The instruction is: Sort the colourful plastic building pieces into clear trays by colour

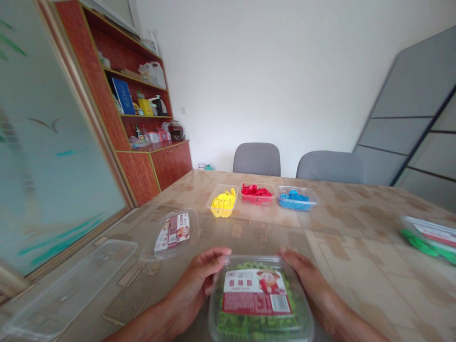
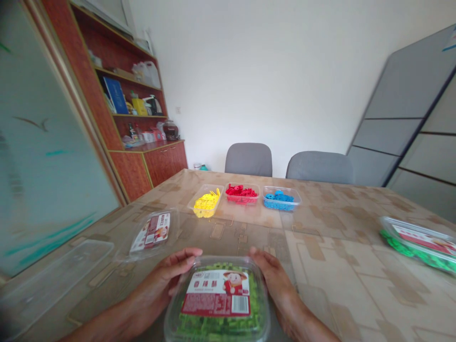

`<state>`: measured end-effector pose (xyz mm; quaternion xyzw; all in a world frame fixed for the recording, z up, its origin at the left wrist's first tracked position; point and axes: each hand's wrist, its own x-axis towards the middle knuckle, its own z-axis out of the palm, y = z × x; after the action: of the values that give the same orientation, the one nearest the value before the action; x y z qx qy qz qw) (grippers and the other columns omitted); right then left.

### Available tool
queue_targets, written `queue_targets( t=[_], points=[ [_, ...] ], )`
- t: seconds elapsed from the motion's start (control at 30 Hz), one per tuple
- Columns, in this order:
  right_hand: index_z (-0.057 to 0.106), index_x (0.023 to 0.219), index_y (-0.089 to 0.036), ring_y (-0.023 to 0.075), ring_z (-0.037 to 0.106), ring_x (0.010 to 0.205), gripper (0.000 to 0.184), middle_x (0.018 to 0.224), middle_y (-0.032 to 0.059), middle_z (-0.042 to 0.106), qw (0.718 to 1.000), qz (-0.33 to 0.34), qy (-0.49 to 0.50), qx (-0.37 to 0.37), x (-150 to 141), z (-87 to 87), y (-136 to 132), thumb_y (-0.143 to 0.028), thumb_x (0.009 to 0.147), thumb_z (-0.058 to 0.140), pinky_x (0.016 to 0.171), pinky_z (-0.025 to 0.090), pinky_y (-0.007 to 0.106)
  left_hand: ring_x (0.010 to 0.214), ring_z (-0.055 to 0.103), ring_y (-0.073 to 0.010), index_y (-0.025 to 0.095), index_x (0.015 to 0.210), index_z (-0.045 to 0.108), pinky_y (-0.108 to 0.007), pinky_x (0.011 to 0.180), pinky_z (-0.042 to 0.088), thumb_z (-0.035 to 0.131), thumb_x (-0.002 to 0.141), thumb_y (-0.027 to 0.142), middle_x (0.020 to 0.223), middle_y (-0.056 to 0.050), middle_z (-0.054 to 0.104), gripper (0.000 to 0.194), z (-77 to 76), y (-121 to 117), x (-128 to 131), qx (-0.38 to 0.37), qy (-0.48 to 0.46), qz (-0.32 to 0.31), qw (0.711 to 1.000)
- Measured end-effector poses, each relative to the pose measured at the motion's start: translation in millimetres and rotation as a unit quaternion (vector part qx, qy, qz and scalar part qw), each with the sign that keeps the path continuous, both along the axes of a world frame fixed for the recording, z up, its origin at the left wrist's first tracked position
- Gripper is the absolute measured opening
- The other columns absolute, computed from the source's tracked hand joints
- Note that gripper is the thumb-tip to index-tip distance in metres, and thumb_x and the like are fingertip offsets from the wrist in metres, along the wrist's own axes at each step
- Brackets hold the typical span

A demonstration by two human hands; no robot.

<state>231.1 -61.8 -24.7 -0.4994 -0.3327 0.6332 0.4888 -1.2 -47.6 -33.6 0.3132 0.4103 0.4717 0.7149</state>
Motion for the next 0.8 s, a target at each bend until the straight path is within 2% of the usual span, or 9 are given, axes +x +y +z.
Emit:
queue_targets(
  t=[0.13, 0.23, 0.33, 0.4, 0.47, 0.53, 0.6, 0.67, 0.8],
  points=[
    [0.049, 0.063, -0.018, 0.0112, 0.053, 0.046, 0.044, 0.051, -0.0050, 0.058, 1.000, 0.015, 0.006, 0.014, -3, -2.6, 1, -0.054, 0.066, 0.074, 0.050, 0.040, 0.023, 0.037, 0.033, -0.0011, 0.018, 0.087, 0.069, -0.014, 0.040, 0.026, 0.084, 0.059, 0.033, 0.056, 0.007, 0.055, 0.035, 0.4, -4, 5, -0.006, 0.001, 0.010, 1.000],
    [0.046, 0.061, -0.019, 0.0091, 0.048, 0.043, 0.046, 0.049, -0.0066, 0.054, 0.999, 0.008, -0.004, 0.034, -1, -7.5, 5, -0.054, 0.065, 0.075, 0.047, 0.035, 0.021, 0.045, 0.046, -0.0059, 0.018, 0.091, 0.067, -0.017, 0.043, 0.032, 0.081, 0.062, 0.035, 0.062, 0.004, 0.059, 0.036, 0.8, -2, 5, -0.008, 0.031, 0.009, 0.999],
    [0.046, 0.059, -0.018, 0.0072, 0.042, 0.041, 0.047, 0.046, -0.0067, 0.052, 0.998, 0.012, -0.039, 0.050, 2, -13.3, 10, -0.056, 0.066, 0.074, 0.044, 0.030, 0.020, 0.068, 0.060, -0.0151, 0.019, 0.093, 0.066, -0.023, 0.058, 0.045, 0.066, 0.077, 0.036, 0.078, -0.001, 0.064, 0.023, 7.2, 1, 1, 0.117, 0.182, -0.020, 0.976],
    [0.046, 0.059, -0.018, 0.0067, 0.041, 0.042, 0.047, 0.047, -0.0066, 0.052, 0.996, 0.020, -0.060, 0.059, 5, -14.7, 12, -0.056, 0.067, 0.073, 0.044, 0.029, 0.020, 0.097, 0.060, -0.0211, 0.021, 0.098, 0.065, -0.032, 0.083, 0.047, 0.056, 0.085, 0.030, 0.100, -0.004, 0.065, 0.018, 16.7, -3, -2, 0.274, 0.323, -0.025, 0.906],
    [0.047, 0.060, -0.018, 0.0077, 0.043, 0.044, 0.046, 0.049, -0.0059, 0.053, 0.995, 0.034, -0.069, 0.067, 6, -13.4, 13, -0.056, 0.067, 0.072, 0.045, 0.031, 0.021, 0.122, 0.046, -0.0250, 0.026, 0.111, 0.061, -0.041, 0.103, 0.035, 0.049, 0.089, 0.026, 0.128, -0.005, 0.054, 0.025, 28.4, -11, -3, 0.409, 0.427, -0.044, 0.805],
    [0.049, 0.062, -0.018, 0.0093, 0.046, 0.047, 0.047, 0.051, -0.0047, 0.055, 0.993, 0.048, -0.075, 0.075, 6, -10.6, 14, -0.058, 0.066, 0.072, 0.047, 0.034, 0.022, 0.136, 0.030, -0.0286, 0.031, 0.129, 0.049, -0.050, 0.110, 0.025, 0.050, 0.091, 0.031, 0.147, -0.004, 0.038, 0.038, 38.9, -22, -3, 0.495, 0.490, -0.111, 0.709],
    [0.050, 0.062, -0.018, 0.0101, 0.047, 0.048, 0.048, 0.052, -0.0042, 0.056, 0.991, 0.052, -0.086, 0.084, 5, -7.8, 14, -0.060, 0.065, 0.071, 0.048, 0.036, 0.023, 0.139, 0.023, -0.0318, 0.031, 0.141, 0.035, -0.055, 0.112, 0.020, 0.057, 0.087, 0.043, 0.152, -0.006, 0.029, 0.059, 44.5, -31, -1, 0.540, 0.524, -0.185, 0.632],
    [0.050, 0.062, -0.017, 0.0099, 0.047, 0.047, 0.049, 0.052, -0.0044, 0.054, 0.990, 0.047, -0.099, 0.090, 5, -5.9, 14, -0.062, 0.064, 0.071, 0.049, 0.037, 0.023, 0.139, 0.022, -0.0345, 0.031, 0.145, 0.028, -0.058, 0.112, 0.018, 0.062, 0.081, 0.054, 0.153, -0.009, 0.027, 0.076, 43.5, -34, 1, 0.553, 0.549, -0.225, 0.584],
    [0.051, 0.061, -0.018, 0.0103, 0.048, 0.048, 0.052, 0.053, -0.0041, 0.053, 0.984, 0.050, -0.140, 0.095, 8, -0.8, 8, -0.068, 0.065, 0.066, 0.048, 0.039, 0.022, 0.139, 0.019, -0.0406, 0.033, 0.146, 0.023, -0.065, 0.108, 0.020, 0.063, 0.078, 0.057, 0.155, -0.012, 0.017, 0.083, 29.0, -28, 3, 0.566, 0.572, -0.254, 0.537]
  ],
)
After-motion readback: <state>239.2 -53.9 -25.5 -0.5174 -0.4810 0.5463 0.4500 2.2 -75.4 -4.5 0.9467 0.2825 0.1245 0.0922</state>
